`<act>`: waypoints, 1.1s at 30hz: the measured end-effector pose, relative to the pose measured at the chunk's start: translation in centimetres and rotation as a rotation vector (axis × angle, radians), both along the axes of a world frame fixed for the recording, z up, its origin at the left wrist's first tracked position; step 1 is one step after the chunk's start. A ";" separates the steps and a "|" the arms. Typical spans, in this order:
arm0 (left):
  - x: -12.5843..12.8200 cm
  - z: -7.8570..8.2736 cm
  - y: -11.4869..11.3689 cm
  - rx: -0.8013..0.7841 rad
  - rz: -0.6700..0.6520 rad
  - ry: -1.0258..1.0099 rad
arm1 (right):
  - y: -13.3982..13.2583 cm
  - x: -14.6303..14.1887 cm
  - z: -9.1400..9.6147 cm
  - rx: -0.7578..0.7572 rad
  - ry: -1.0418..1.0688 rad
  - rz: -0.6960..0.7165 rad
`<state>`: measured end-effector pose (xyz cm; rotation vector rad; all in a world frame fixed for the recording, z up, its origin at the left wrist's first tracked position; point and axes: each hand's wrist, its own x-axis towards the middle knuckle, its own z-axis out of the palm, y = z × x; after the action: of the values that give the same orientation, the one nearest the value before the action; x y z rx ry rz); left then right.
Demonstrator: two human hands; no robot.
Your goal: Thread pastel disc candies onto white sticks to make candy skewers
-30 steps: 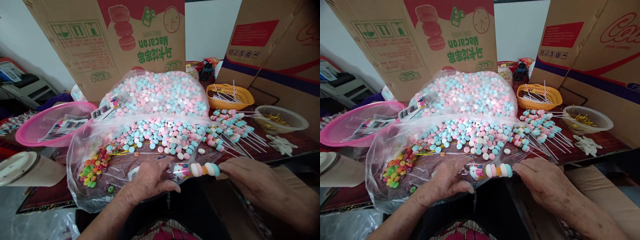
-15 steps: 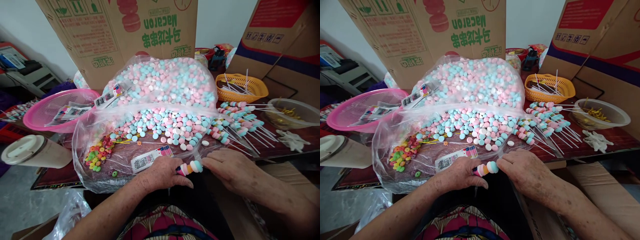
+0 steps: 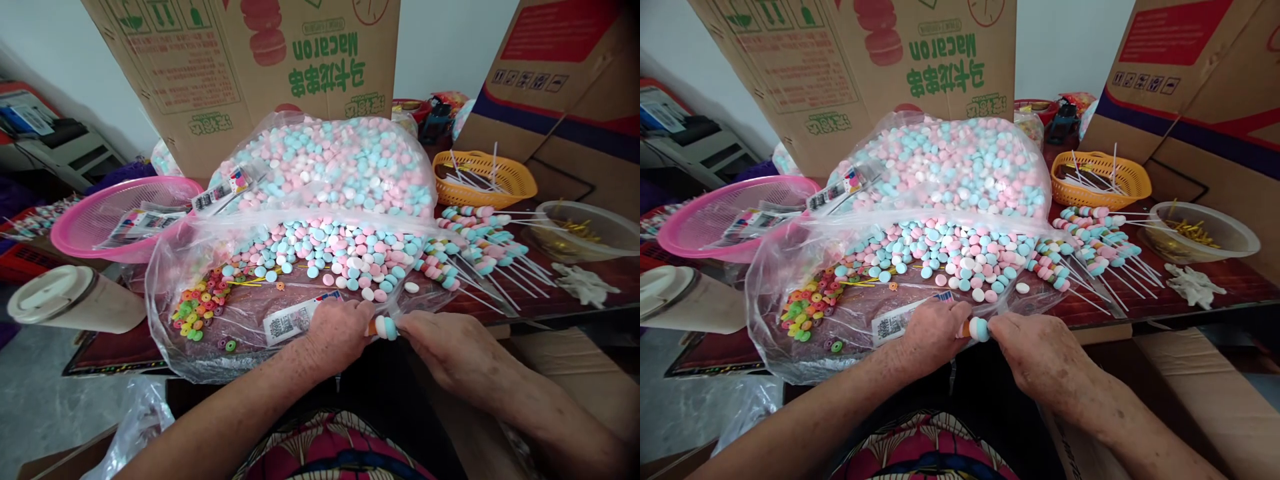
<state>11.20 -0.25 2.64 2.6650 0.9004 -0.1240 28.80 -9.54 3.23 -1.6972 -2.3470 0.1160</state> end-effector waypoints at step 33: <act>-0.7 1.8 0.9 -0.197 -0.111 0.041 | 0.6 -1.0 0.7 0.189 -0.043 0.275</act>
<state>10.48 0.64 4.45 2.5361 0.7122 -0.2794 27.76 -8.95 3.92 -1.2985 -2.5208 -0.0924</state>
